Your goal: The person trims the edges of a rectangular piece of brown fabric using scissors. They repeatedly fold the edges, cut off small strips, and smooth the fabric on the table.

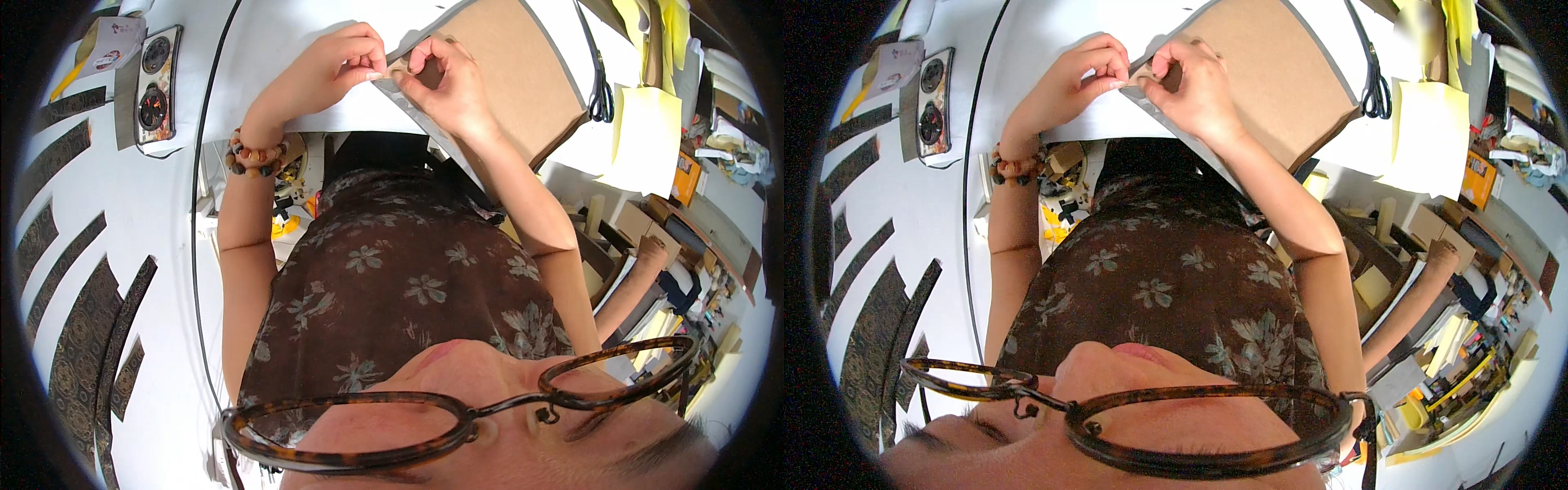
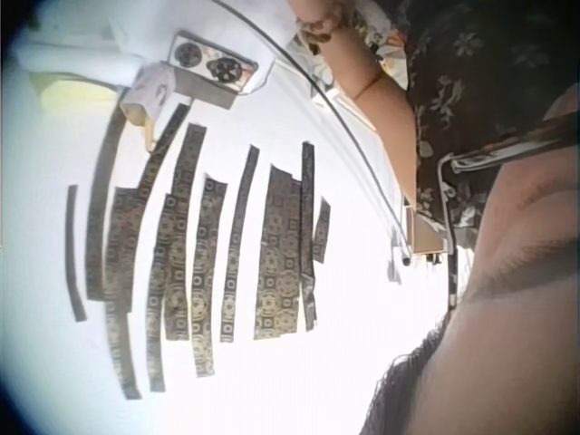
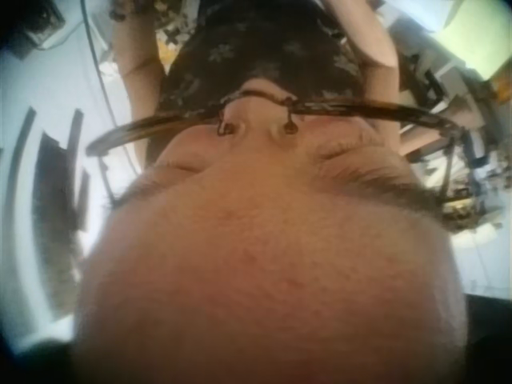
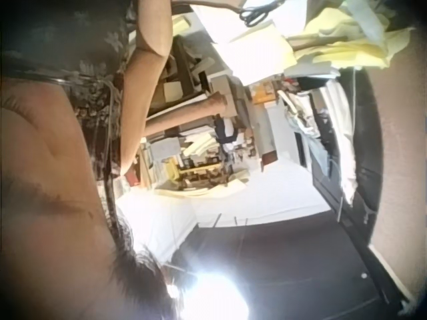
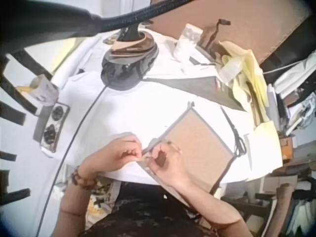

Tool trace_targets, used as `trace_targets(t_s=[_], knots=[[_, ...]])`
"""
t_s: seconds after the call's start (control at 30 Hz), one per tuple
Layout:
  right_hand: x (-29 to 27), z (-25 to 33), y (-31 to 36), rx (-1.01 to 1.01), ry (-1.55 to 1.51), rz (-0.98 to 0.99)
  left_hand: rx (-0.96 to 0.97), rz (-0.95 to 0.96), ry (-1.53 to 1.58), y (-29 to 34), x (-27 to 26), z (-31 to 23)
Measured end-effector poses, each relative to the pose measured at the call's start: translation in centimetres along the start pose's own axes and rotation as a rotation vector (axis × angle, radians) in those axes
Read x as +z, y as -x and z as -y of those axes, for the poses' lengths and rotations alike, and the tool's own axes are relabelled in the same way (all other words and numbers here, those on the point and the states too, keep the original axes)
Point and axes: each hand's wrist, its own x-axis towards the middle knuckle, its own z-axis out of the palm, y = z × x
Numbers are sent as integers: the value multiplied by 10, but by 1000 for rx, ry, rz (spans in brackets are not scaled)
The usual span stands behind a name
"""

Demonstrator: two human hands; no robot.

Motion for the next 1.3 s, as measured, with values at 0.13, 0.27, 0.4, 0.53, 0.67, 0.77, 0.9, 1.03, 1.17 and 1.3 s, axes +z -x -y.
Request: trace_targets(t_s=[0.13,0.27,0.4,0.53,0.67,0.77,0.9,1.03,1.17,1.3], knots=[[-8,1,2,99,-226,59,-140,-291,91,10,18,-18],[-49,-20,7,-39,-353,-126,-207,-509,-360,24,44,-34],[-113,-27,56,139,-18,-494,-232,-528,-521,23,74,-49],[-122,-70,151,407,145,-838,-268,-606,-509,24,92,-50],[-90,-50,179,1003,-787,-626,-298,-616,-530,24,101,-43],[-78,-43,176,775,-1144,-358,-313,-640,-510,23,105,-42],[-69,-46,181,740,-1197,-386,-289,-672,-567,23,107,-38],[-65,-38,188,686,-1247,-346,-286,-802,37,29,107,-39],[-45,-46,187,567,-1245,-303,-152,-907,695,23,117,-71],[-28,-51,175,518,-1320,-193,-17,-955,833,14,109,-108]])
